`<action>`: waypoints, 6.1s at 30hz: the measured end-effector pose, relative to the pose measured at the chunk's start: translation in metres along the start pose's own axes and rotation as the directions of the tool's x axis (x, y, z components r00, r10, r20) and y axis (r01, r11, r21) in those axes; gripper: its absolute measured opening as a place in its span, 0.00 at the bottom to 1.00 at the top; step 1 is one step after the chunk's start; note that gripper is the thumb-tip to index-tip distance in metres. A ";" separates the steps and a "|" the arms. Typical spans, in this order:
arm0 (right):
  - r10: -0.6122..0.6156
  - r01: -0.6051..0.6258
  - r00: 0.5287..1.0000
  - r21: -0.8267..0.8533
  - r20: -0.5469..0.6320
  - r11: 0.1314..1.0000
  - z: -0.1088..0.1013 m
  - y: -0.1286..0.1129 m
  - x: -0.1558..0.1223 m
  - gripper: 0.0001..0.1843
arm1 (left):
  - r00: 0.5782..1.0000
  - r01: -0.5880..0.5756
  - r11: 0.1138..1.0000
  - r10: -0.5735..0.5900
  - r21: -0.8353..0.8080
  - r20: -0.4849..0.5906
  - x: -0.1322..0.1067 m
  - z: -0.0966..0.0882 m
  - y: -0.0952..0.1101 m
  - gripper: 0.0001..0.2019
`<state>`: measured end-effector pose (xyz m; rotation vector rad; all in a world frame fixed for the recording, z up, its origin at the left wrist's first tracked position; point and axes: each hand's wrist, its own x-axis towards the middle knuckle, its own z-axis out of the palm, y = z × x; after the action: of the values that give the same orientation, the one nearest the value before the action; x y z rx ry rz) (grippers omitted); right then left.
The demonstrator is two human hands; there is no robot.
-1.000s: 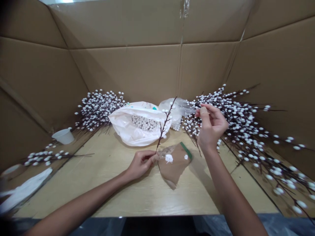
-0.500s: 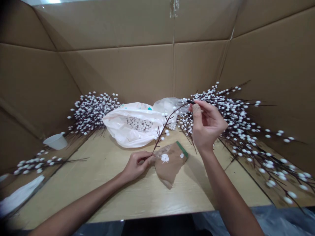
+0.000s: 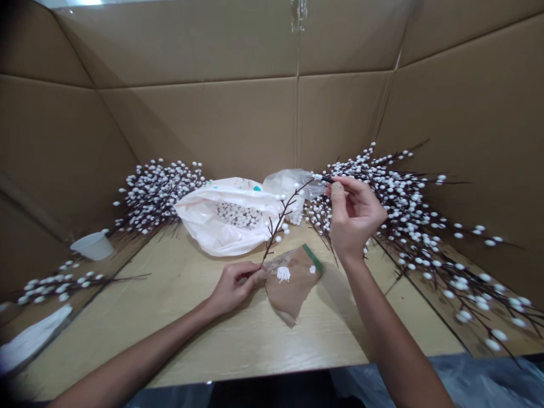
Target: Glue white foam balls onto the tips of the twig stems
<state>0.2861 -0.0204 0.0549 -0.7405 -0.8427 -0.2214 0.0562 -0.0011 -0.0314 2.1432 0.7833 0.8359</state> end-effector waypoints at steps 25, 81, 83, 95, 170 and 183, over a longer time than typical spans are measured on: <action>0.068 -0.068 0.998 -0.002 -0.003 0.998 -0.001 0.005 0.000 0.06 | 0.999 -0.036 0.999 0.036 0.017 0.000 -0.001 0.001 -0.003 0.13; 0.597 -0.086 0.686 -0.769 0.415 0.634 -0.110 0.012 -0.089 0.15 | 0.999 -0.046 0.999 0.046 -0.004 0.001 0.007 0.005 -0.017 0.15; 0.601 -0.094 0.688 -0.771 0.407 0.630 -0.111 0.012 -0.089 0.15 | 0.998 -0.058 0.998 0.058 -0.005 -0.013 0.006 0.005 -0.015 0.14; 0.619 -0.095 0.658 -0.769 0.428 0.632 -0.107 0.005 -0.089 0.15 | 0.998 -0.062 0.998 0.061 -0.030 -0.023 0.005 0.007 -0.014 0.13; 0.375 -0.614 0.721 0.286 0.583 0.736 0.091 -0.077 0.005 0.04 | 0.987 0.141 0.832 -0.080 0.536 -0.136 0.092 -0.054 -0.059 0.12; 0.268 -0.434 0.804 0.218 0.530 0.874 0.067 -0.065 0.044 0.07 | 0.931 0.335 0.814 -0.208 0.474 -0.301 0.123 -0.051 -0.079 0.09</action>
<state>0.2453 -0.0182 0.1502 -0.6274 -1.1628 0.4650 0.0714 0.1530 -0.0245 2.3220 1.5571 0.7939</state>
